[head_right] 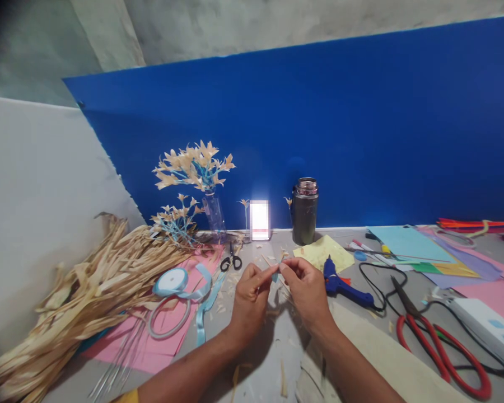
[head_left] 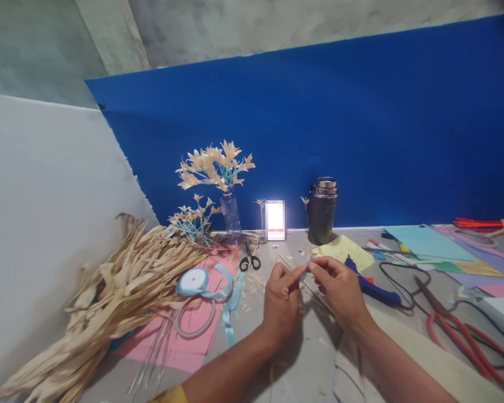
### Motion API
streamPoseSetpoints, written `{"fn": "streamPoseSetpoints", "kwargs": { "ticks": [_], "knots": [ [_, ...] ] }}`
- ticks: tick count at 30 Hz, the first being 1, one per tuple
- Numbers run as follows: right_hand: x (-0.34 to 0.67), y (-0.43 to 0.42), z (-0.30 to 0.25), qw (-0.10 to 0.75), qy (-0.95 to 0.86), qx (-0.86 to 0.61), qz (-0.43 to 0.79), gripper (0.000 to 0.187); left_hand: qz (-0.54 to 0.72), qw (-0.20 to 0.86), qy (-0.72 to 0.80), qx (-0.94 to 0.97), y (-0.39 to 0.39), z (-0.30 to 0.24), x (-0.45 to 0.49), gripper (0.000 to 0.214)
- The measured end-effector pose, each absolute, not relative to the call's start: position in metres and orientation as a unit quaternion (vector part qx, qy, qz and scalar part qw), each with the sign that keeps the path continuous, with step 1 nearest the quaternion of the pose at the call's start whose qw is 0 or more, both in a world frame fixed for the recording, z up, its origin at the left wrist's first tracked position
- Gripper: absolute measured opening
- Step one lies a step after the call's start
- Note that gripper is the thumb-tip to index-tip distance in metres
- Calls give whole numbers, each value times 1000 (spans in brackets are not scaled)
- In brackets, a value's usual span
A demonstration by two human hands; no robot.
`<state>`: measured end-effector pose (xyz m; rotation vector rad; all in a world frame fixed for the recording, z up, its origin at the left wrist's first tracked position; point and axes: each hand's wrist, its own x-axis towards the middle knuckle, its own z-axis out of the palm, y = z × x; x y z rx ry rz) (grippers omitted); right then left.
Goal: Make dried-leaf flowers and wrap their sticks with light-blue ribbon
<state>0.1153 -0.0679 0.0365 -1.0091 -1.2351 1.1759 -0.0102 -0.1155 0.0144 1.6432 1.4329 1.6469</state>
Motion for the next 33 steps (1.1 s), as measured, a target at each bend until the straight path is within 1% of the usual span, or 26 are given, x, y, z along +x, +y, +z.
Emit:
{"fn": "streamPoseSetpoints", "kwargs": {
  "ticks": [4, 7, 11, 16, 19, 24, 28, 33],
  "knots": [
    [114, -70, 39, 548, -494, -424, 525, 39, 529, 139, 536, 643, -116, 16, -14, 42],
    [114, -70, 40, 542, -469, -423, 554, 41, 505, 104, 546, 660, -117, 18, -15, 39],
    [114, -69, 39, 541, -464, -431, 553, 39, 499, 95, 542, 669, -120, 20, -10, 37],
    [117, -65, 36, 544, -510, -416, 521, 32, 563, 177, 519, 619, -122, 26, -7, 19],
    [118, -64, 35, 536, -548, -387, 512, 29, 601, 245, 525, 551, -117, 32, -11, 17],
    [120, -66, 37, 515, -627, -371, 453, 25, 621, 349, 491, 502, -110, 39, -16, 13],
    [121, -68, 39, 495, -656, -385, 420, 21, 631, 374, 497, 463, -110, 41, -15, 8],
    [122, -70, 42, 478, -681, -397, 388, 23, 644, 371, 504, 440, -109, 39, -14, 5]
  ]
}}
